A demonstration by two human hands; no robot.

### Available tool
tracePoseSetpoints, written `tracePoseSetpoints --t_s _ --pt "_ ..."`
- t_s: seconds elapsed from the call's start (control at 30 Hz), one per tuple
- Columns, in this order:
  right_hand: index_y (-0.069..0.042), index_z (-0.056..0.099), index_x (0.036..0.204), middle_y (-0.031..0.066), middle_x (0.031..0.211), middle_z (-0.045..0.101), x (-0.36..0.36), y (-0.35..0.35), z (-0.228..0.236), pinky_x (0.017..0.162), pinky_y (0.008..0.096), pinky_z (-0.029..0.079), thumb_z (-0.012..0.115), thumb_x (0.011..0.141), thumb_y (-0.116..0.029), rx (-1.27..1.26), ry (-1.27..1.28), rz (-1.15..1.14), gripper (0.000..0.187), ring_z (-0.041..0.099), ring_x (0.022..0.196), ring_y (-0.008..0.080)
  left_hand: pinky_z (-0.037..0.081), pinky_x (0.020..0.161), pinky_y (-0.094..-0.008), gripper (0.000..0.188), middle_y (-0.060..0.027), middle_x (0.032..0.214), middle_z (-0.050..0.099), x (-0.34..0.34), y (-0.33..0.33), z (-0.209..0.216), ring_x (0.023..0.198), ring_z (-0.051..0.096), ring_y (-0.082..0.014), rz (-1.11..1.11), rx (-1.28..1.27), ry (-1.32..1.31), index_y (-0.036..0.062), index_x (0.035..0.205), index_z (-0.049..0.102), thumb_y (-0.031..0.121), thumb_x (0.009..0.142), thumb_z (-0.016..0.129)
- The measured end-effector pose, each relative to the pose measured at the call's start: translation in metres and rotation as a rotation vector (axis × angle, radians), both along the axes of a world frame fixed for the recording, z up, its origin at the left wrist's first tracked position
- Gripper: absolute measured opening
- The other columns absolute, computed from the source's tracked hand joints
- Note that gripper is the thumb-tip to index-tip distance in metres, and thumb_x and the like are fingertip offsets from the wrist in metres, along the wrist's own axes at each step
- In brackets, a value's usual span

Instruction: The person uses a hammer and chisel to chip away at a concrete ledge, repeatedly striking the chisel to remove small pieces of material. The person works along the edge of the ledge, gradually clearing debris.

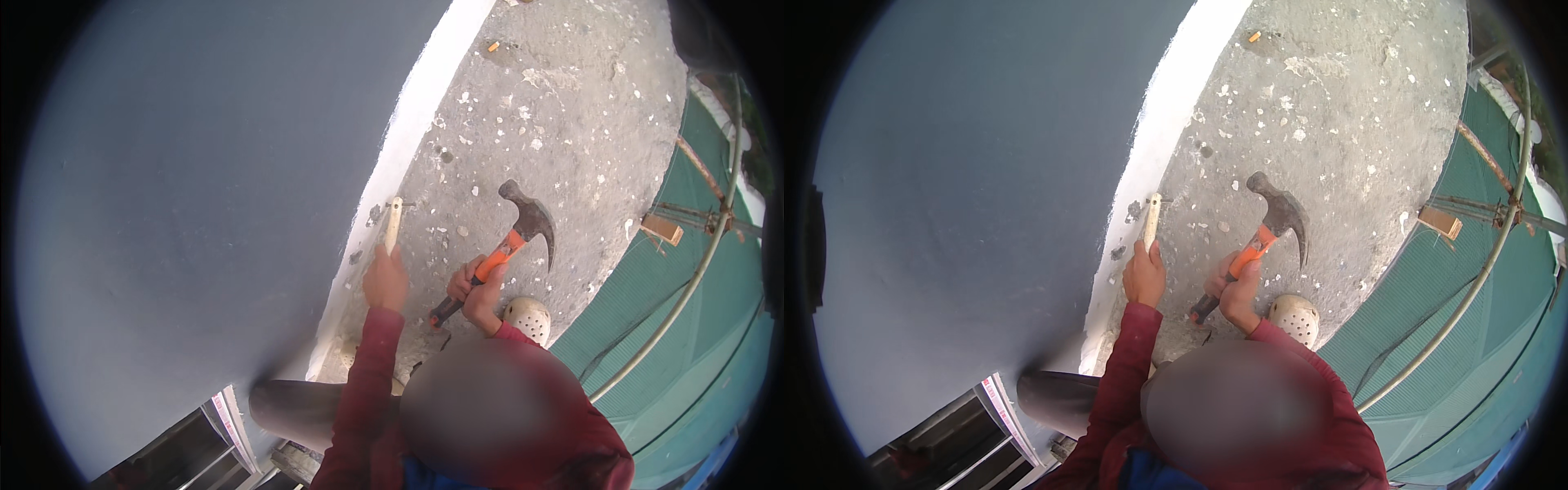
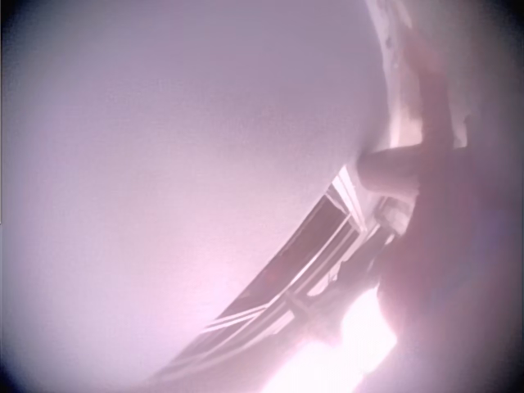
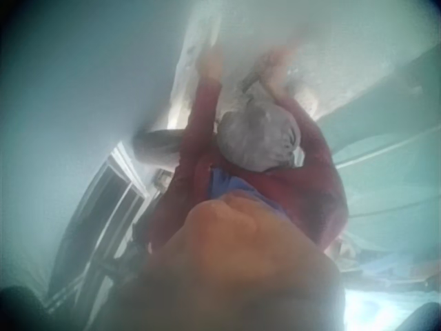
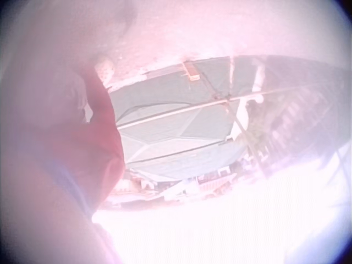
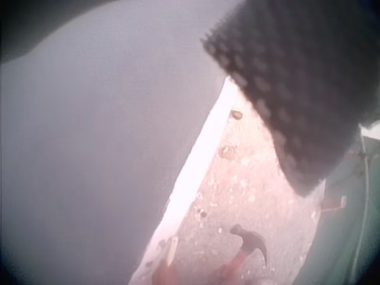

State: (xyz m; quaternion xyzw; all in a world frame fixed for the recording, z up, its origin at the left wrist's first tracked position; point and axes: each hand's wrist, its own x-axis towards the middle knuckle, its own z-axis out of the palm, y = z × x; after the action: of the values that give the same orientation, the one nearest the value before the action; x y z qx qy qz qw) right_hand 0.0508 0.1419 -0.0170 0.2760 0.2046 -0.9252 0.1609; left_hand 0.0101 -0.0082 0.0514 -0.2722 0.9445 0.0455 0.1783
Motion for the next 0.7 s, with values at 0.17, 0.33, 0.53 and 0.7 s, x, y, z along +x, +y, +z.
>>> tracePoseSetpoints --t_s 0.17,0.33,0.53,0.7 --pt "-0.011 0.041 0.079 -0.0004 0.054 0.036 -0.007 -0.004 -0.006 0.039 0.0297 0.026 0.031 0.091 -0.082 0.152 -0.099 0.581 0.072 0.029 0.041 0.0111 0.048 0.072 -0.0572 0.036 -0.0251 0.088 0.068 0.0 0.001 0.0 0.084 0.066 -0.0459 0.037 0.028 -0.006 0.0035 0.106 0.053 0.038 0.103 0.045" --pt "-0.011 0.042 0.08 -0.0015 0.054 0.035 -0.004 0.0 0.0 0.04 0.0288 0.027 0.032 0.093 -0.079 0.064 -0.034 0.092 0.07 0.031 0.041 0.0104 0.049 0.072 -0.0575 0.037 -0.0256 0.087 0.068 0.003 0.001 0.0 0.084 0.066 -0.0465 0.041 0.012 -0.009 0.0034 0.105 0.054 0.039 0.103 0.044" --pt "-0.011 0.041 0.079 -0.0007 0.053 0.034 -0.003 -0.013 0.006 0.039 0.0286 0.025 0.031 0.092 -0.08 0.069 -0.13 0.543 0.071 0.029 0.04 0.0106 0.049 0.073 -0.0575 0.037 -0.0251 0.086 0.068 0.002 0.0 0.0 0.083 0.066 -0.0467 0.022 0.011 0.006 0.0035 0.107 0.054 0.039 0.103 0.043" --pt "-0.011 0.042 0.078 -0.0008 0.053 0.036 -0.002 -0.001 -0.004 0.039 0.0292 0.027 0.031 0.095 -0.077 0.092 0.024 0.165 0.069 0.03 0.04 0.0106 0.049 0.073 -0.0575 0.037 -0.0253 0.09 0.069 0.003 0.0 0.002 0.085 0.066 -0.0466 0.029 0.012 0.003 0.0034 0.107 0.054 0.039 0.103 0.043"
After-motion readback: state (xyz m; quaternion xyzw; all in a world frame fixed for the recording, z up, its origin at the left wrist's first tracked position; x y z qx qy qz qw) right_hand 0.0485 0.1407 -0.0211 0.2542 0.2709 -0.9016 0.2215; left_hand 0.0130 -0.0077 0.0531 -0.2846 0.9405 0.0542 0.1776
